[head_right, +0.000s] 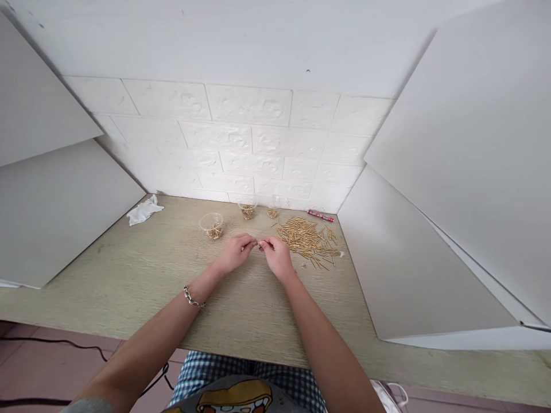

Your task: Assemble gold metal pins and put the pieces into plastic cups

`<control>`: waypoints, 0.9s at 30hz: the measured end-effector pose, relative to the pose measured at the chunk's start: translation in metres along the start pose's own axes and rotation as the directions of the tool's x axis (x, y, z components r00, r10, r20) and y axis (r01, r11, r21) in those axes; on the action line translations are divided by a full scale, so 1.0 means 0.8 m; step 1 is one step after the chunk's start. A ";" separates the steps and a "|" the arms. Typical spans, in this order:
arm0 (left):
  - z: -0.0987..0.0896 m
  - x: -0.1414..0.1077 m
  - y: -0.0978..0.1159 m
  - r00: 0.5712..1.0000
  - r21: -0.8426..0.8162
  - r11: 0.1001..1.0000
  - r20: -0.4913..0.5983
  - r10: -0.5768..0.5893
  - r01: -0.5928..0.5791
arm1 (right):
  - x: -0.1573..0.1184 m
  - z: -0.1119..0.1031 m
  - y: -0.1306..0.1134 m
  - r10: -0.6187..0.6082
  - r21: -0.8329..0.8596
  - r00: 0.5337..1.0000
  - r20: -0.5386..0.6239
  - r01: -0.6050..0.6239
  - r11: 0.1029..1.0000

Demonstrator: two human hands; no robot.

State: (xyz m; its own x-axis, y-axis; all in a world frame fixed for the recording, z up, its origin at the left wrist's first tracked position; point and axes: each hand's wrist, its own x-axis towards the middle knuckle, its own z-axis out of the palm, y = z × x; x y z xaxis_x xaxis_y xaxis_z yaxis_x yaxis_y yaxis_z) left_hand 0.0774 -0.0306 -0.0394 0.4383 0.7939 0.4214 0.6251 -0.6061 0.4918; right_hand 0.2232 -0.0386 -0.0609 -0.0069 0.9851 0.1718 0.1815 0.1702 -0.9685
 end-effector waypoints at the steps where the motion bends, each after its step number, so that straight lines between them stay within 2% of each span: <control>1: 0.000 0.000 0.000 1.000 0.004 1.000 0.000 0.006 -0.006 | 0.000 0.001 0.000 0.019 0.027 1.000 0.001 -0.019 0.999; 7: -0.002 0.001 0.004 1.000 -0.011 1.000 0.018 -0.015 0.015 | -0.003 0.010 -0.004 0.153 0.260 0.988 -0.019 -0.143 0.955; 13: -0.006 0.003 0.009 0.996 -0.029 0.995 -0.001 -0.094 0.094 | -0.005 0.014 -0.001 0.163 0.341 0.987 0.004 -0.155 0.927; 21: -0.009 0.004 0.007 0.996 -0.048 0.996 0.042 -0.077 0.079 | -0.006 0.013 0.000 0.048 0.092 0.998 -0.036 -0.044 0.995; 27: -0.007 0.002 0.013 0.994 -0.119 0.991 0.097 -0.051 0.062 | -0.008 0.009 -0.003 -0.060 -0.168 0.996 -0.069 0.047 0.985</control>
State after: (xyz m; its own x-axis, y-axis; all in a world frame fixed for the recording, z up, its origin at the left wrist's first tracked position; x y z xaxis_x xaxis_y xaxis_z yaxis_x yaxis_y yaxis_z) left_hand 0.0813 -0.0359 -0.0293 0.4662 0.8247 0.3201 0.5700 -0.5567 0.6043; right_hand 0.2156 -0.0447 -0.0612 0.0505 0.9692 0.2412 0.3432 0.2100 -0.9155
